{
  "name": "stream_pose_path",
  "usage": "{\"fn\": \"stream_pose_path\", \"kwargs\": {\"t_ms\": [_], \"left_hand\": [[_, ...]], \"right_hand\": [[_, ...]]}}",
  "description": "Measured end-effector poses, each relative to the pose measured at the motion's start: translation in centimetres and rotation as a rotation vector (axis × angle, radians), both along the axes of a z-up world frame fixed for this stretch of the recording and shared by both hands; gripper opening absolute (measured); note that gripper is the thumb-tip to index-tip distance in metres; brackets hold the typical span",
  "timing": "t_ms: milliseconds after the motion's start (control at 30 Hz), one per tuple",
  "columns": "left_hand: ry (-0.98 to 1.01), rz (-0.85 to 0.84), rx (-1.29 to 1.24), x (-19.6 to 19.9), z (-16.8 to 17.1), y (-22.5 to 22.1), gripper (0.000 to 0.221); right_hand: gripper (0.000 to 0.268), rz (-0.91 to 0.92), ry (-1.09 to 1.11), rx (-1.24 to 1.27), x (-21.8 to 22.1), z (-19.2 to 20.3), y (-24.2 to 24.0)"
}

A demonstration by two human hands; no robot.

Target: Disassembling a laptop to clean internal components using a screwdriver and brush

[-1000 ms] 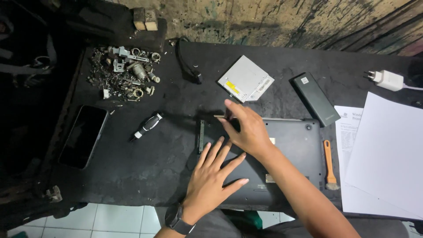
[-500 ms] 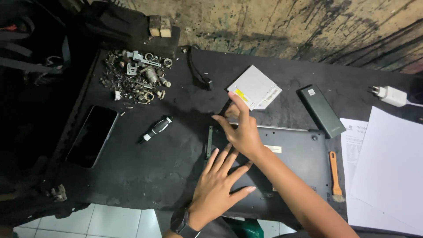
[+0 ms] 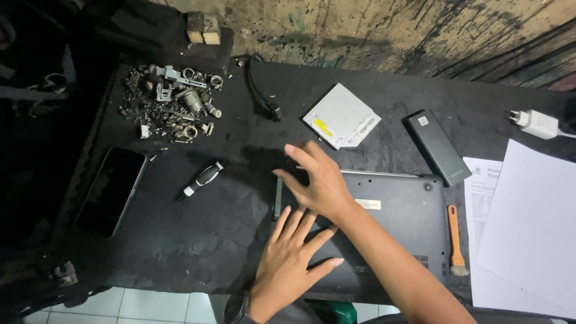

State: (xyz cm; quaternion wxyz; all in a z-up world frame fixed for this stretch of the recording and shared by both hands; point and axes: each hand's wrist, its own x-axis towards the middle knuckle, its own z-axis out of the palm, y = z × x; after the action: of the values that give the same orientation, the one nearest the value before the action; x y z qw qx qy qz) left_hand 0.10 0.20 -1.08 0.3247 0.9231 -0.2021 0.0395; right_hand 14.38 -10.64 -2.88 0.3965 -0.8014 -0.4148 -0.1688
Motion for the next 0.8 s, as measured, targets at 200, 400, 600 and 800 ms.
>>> {"fn": "stream_pose_path", "kwargs": {"t_ms": [200, 400, 600, 800], "left_hand": [[-0.003, 0.013, -0.005, -0.1, -0.1, -0.1, 0.048], [-0.002, 0.008, 0.010, 0.0, 0.0, -0.1, 0.048], [-0.032, 0.009, 0.012, 0.1, 0.5, -0.1, 0.047], [-0.064, 0.018, 0.009, 0.0, 0.7, 0.0, 0.044]], "right_hand": [[0.061, 0.036, 0.138, 0.106, -0.4, 0.5, 0.1], [0.062, -0.026, 0.211, 0.100, -0.6, 0.6, 0.1], [0.069, -0.007, 0.110, 0.103, -0.3, 0.4, 0.1], [0.081, -0.016, 0.078, 0.095, 0.1, -0.7, -0.2]]}}
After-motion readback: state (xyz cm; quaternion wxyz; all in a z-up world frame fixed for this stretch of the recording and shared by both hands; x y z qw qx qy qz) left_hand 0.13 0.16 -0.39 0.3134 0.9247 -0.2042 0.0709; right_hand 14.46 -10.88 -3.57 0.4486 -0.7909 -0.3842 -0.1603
